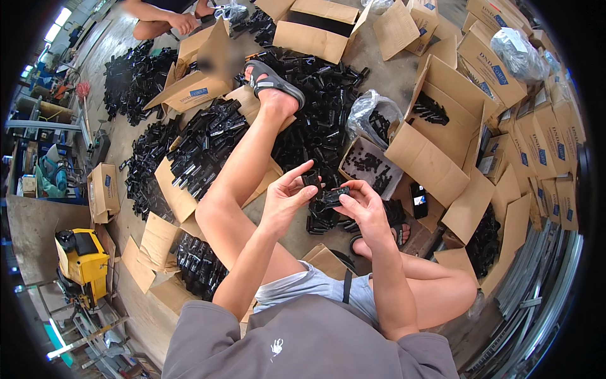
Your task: The person assembles small black plastic components by hand while sitting on the floor surrounded by boxes.
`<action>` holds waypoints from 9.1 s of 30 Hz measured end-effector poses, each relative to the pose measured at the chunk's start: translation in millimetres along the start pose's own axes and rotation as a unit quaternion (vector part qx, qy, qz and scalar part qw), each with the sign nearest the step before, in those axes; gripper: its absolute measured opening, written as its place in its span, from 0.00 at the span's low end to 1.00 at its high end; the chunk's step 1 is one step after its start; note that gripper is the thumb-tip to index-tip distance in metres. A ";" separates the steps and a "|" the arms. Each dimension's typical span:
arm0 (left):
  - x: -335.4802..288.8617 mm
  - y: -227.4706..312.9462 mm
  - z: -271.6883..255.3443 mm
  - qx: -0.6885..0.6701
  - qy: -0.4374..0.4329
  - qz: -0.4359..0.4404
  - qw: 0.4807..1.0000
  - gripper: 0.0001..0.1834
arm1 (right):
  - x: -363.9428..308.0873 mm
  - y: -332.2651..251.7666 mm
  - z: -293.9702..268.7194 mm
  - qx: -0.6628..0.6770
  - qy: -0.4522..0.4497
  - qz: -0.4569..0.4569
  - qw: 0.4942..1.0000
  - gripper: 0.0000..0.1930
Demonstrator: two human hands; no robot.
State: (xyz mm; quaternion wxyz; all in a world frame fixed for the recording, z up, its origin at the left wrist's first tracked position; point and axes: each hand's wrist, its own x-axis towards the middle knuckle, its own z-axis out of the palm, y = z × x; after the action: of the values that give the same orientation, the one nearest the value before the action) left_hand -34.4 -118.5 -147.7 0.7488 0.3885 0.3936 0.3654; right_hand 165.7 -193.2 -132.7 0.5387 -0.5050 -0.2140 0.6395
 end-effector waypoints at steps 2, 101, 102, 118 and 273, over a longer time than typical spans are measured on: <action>1.2 5.1 0.3 0.015 0.006 0.009 1.000 0.30 | 2.1 0.8 1.6 -0.004 0.002 -0.007 1.000 0.17; -11.1 22.7 24.4 -0.355 0.083 0.091 0.927 0.27 | -1.7 -24.7 76.0 -0.117 0.102 -0.253 0.955 0.08; -12.3 24.2 25.4 -0.343 0.081 0.101 0.930 0.28 | -0.9 -23.5 77.3 -0.117 0.101 -0.253 0.955 0.08; -35.6 58.0 43.6 0.000 0.082 0.326 0.942 0.39 | 1.3 -8.7 60.0 0.227 -0.057 -0.132 0.963 0.07; -14.9 -4.1 72.2 -0.028 0.107 0.231 0.967 0.19 | -5.6 -33.0 50.2 -0.229 0.178 -0.326 0.900 0.06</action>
State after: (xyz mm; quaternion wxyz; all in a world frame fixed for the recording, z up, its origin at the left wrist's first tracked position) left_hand 23.3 -154.2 -118.7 0.6082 0.4066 0.3609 0.5784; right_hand 136.8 -173.8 -83.4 0.6154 -0.6218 -0.4081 0.2608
